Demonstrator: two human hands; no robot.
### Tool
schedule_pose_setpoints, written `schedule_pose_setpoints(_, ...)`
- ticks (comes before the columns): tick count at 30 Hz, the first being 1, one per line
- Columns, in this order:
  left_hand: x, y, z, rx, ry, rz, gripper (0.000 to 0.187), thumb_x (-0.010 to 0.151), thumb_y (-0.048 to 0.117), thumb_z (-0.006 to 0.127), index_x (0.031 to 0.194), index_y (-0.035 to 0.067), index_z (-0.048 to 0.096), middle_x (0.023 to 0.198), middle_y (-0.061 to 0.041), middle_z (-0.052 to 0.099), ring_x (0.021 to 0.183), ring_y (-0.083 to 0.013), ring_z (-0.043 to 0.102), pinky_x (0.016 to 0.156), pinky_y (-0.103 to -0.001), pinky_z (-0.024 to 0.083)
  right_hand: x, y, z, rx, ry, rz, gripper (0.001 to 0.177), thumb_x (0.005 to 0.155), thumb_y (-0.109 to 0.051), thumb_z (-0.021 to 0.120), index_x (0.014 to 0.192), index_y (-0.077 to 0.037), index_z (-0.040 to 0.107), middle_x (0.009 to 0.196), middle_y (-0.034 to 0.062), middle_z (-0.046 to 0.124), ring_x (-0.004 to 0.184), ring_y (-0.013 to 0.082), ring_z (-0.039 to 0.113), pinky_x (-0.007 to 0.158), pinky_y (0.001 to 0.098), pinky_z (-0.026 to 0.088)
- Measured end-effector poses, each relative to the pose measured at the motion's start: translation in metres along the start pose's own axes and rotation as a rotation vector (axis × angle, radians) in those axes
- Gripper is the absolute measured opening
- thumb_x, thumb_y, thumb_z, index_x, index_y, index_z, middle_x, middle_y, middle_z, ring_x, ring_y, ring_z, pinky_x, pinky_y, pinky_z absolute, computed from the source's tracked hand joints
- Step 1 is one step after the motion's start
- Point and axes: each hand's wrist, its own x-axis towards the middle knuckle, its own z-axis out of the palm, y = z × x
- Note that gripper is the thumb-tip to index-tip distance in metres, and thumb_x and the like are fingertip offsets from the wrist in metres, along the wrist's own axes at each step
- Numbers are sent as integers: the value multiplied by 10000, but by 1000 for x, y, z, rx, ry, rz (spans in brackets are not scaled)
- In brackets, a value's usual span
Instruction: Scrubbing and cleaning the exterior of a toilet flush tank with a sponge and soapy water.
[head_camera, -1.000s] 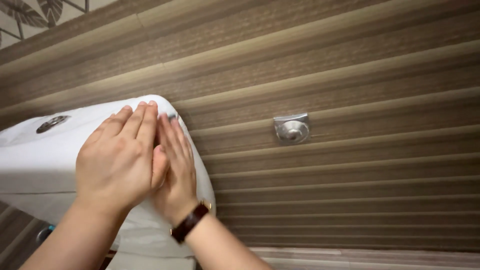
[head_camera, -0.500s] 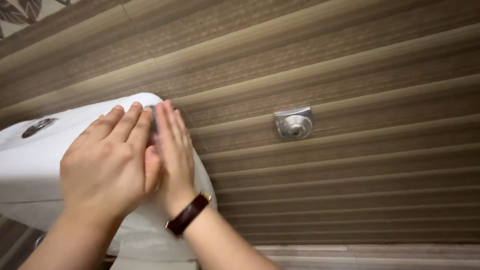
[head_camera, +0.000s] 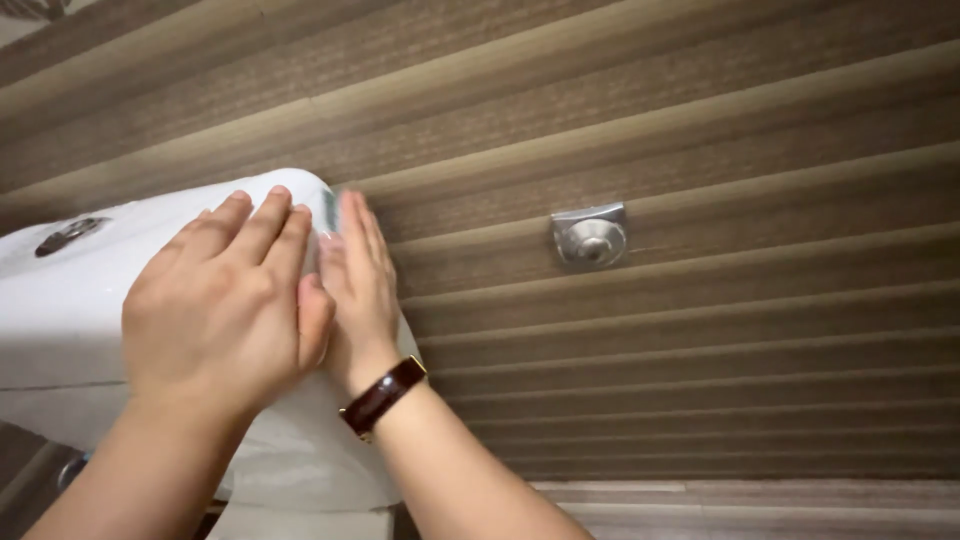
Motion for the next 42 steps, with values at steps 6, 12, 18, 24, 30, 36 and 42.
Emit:
schedule_pose_setpoints(6, -2, -2, 1, -1, -1, 6, 446, 793, 322, 630, 1130, 86, 801, 1238, -90, 752, 1144, -272, 696, 997, -358, 537, -36, -31, -2, -185, 87, -140, 577, 1105, -310, 409, 1598, -12, 384, 1679, 232, 391, 1586, 379, 353, 1306, 463, 286)
schedule_pose_setpoints(12, -3, 0, 0, 11, -12, -1, 417, 805, 301, 641, 1123, 87, 804, 1243, -75, 756, 1144, -261, 701, 978, -351, 542, -86, 29, -6, -145, 148, 322, 594, 1059, -332, 351, 1554, -6, 390, 1643, 208, 388, 1522, 346, 358, 1226, 406, 271)
schedule_pose_setpoints(18, -4, -2, 2, 23, 7, 17, 428, 797, 328, 640, 1117, 96, 805, 1236, -69, 758, 1151, -261, 691, 986, -353, 537, -37, 32, 8, 161, 204, 496, 590, 1011, -319, 425, 1512, -7, 423, 1614, 186, 411, 1489, 319, 413, 1195, 370, 320)
schedule_pose_setpoints(24, -6, -4, 2, -15, 18, 22, 419, 840, 334, 650, 1142, 88, 803, 1245, -91, 749, 1152, -284, 685, 1013, -361, 517, -16, -8, 8, -145, 61, 17, 589, 1072, -317, 388, 1565, 5, 401, 1645, 236, 396, 1539, 365, 366, 1242, 411, 302)
schedule_pose_setpoints(30, -8, -4, 6, -5, 32, 20, 436, 808, 320, 649, 1141, 83, 801, 1259, -93, 745, 1151, -284, 683, 1015, -367, 518, -78, -3, 2, -222, 97, -123, 595, 1135, -367, 342, 1588, 11, 417, 1682, 247, 392, 1592, 406, 357, 1321, 448, 242)
schedule_pose_setpoints(36, -16, -7, 14, -60, 59, 7, 453, 844, 343, 663, 1166, 52, 791, 1299, -106, 738, 1205, -295, 676, 1047, -377, 518, -27, 28, 9, 496, 111, 351, 632, 1048, -387, 414, 1547, -8, 332, 1636, 193, 353, 1509, 355, 373, 1207, 410, 319)
schedule_pose_setpoints(42, -20, -8, 16, -105, 77, 14, 387, 900, 311, 660, 1172, 73, 799, 1302, -96, 744, 1214, -288, 676, 1060, -384, 517, -49, 0, 5, -458, 94, -385, 463, 1201, -334, 384, 1568, -52, 375, 1662, 152, 405, 1550, 308, 369, 1324, 392, 274)
